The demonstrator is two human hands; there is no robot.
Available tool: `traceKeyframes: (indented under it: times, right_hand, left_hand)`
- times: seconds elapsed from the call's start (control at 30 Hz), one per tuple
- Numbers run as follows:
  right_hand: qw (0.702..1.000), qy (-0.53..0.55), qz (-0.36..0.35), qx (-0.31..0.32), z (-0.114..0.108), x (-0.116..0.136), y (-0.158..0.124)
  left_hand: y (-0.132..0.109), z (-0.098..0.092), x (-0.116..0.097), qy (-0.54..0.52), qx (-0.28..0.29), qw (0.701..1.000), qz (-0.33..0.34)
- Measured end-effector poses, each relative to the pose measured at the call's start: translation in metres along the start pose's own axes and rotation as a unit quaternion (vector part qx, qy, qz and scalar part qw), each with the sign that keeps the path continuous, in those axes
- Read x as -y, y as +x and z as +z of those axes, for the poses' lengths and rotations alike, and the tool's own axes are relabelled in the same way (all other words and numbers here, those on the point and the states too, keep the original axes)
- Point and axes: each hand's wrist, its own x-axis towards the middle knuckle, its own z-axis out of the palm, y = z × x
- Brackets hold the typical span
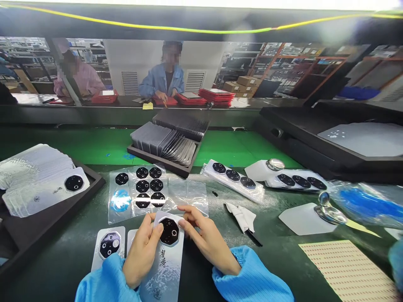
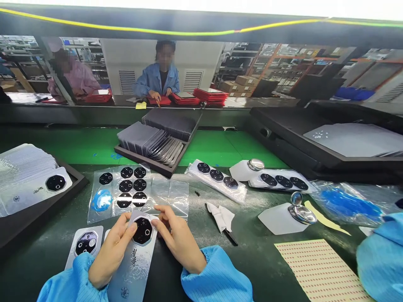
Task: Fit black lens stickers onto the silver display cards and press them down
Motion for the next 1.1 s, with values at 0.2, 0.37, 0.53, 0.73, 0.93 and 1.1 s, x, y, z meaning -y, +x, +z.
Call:
traceKeyframes:
  times: [0.2, 0.37, 0.53, 0.73, 0.93, 1.1]
  right_hand:
    - [0.965, 0.215, 0.136, 0.064, 0.007, -0.003, 0.002]
    - [0.958, 0.247, 0.136, 0.051, 0.009, 0.000, 0.004]
    - [0.956, 0.253, 0.137, 0.049, 0.010, 0.004, 0.002]
    - [0.957, 0.249, 0.145, 0.035, 0.008, 0.006, 0.001]
    - [0.954, 0.260, 0.142, 0.036, 0.007, 0.003, 0.002]
    - [0.959, 0.238, 0.141, 0.061, 0.009, 0.001, 0.002]
  left_hand:
    - [0.001, 0.001, -0.005, -0.018, -0.021, 0.999, -0.025]
    - [0.001, 0.000, -0.003, -0.014, 0.008, 0.999, -0.048]
    - [-0.001, -0.001, 0.001, -0.007, 0.008, 0.998, -0.066]
    - [-0.003, -0.002, -0.008, -0.010, 0.029, 0.997, -0.067]
    - [-0.003, -0.003, -0.006, -0.021, 0.055, 0.997, -0.042]
    - [-0.002, -0.011, 0.002, -0.008, 0.075, 0.997, 0.001]
